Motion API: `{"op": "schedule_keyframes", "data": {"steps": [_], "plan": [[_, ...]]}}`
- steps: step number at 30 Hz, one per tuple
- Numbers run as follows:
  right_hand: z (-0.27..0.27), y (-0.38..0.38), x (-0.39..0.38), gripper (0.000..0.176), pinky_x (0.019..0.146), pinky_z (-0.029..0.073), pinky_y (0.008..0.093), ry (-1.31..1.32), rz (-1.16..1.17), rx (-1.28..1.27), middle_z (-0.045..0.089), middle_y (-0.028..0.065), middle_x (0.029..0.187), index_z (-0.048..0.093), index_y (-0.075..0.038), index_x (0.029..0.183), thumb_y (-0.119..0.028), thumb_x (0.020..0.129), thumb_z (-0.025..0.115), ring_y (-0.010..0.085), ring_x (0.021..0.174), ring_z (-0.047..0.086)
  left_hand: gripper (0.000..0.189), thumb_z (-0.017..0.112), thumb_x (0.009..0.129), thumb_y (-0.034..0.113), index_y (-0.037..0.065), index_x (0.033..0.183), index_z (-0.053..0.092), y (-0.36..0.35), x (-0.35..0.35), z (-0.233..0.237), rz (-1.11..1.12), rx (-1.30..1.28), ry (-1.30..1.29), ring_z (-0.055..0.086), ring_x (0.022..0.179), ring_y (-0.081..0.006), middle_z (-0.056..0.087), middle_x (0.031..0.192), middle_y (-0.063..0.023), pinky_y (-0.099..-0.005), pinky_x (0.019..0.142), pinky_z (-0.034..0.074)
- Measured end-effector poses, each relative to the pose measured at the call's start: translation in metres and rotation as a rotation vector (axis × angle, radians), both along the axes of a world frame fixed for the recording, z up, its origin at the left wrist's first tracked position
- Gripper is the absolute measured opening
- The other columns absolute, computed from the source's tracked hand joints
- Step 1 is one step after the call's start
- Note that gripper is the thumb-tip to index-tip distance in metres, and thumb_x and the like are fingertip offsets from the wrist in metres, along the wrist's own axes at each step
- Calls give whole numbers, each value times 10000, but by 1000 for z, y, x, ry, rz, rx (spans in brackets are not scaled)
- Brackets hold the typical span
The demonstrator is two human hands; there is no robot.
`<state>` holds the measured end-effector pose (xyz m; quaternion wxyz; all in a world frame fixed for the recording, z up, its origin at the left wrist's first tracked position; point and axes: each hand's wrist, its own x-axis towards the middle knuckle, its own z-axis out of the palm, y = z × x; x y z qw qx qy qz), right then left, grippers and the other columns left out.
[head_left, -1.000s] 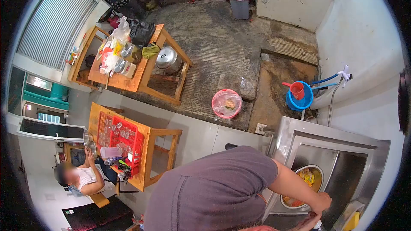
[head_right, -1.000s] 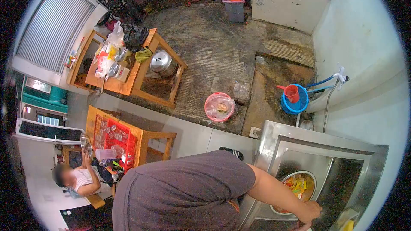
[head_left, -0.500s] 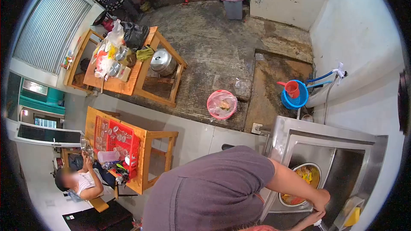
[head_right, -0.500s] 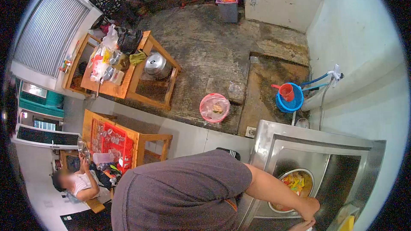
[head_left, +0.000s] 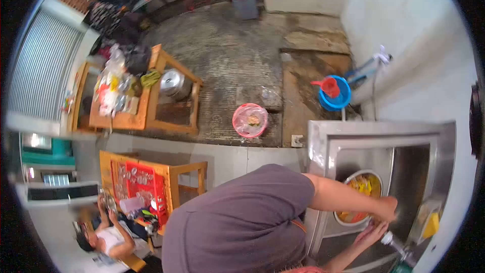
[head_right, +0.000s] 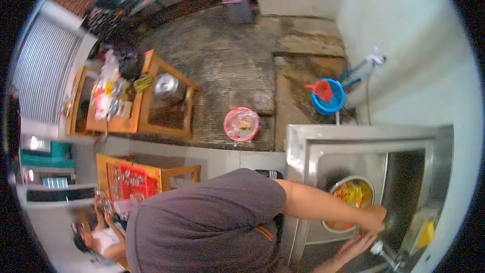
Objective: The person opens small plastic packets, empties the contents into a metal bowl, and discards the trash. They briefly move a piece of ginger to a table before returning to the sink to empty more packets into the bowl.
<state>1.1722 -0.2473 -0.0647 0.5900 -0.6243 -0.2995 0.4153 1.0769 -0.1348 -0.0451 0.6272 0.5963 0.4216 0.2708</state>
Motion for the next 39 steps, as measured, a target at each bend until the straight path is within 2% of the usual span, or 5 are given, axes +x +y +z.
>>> {"op": "schedule_keyframes", "data": {"steps": [6, 11, 16, 26, 39], "plan": [[22, 7, -22, 514, 1102, 333, 391, 87, 71, 106, 498, 110, 1396, 420, -10, 1412, -317, 1008, 496, 220, 1288, 469, 464, 598, 820, 394, -50, 903, 704, 18, -10, 6, -172, -17, 130, 679, 900, -414, 683, 949, -264, -484, 780, 545], [10, -6, 0, 353, 850, 482, 295, 23, -47, -125, 620, 59, 1132, 573, -9, 1227, -249, 969, 601, 150, 1008, 589, 345, 589, 806, 299, -35, 733, 633, 41, -11, 0, 128, 13, -105, 648, 730, -381, 656, 736, -228, -444, 716, 508], [-9, 3, 10, 347, 641, 412, 205, -82, -64, -447, 607, -44, 842, 645, -59, 1196, -300, 946, 644, 46, 696, 504, 321, 600, 805, 271, -26, 686, 592, 55, -16, 14, 215, 9, -65, 636, 635, -291, 634, 648, -177, -391, 662, 508], [-52, 7, 39, 312, 591, 403, 185, -186, -95, -537, 577, -41, 799, 666, -62, 1194, -275, 979, 590, 45, 637, 482, 293, 597, 803, 244, -9, 657, 574, 47, -12, 21, 197, -111, -181, 572, 487, -191, 595, 545, -103, -338, 545, 480], [-83, 3, 63, 323, 669, 552, 270, -315, -5, -406, 647, 92, 1019, 617, 12, 1087, -250, 913, 686, 146, 822, 641, 295, 586, 804, 258, -28, 803, 659, 44, 4, -5, 254, 37, -181, 657, 793, -394, 668, 810, -231, -465, 737, 516]]}}
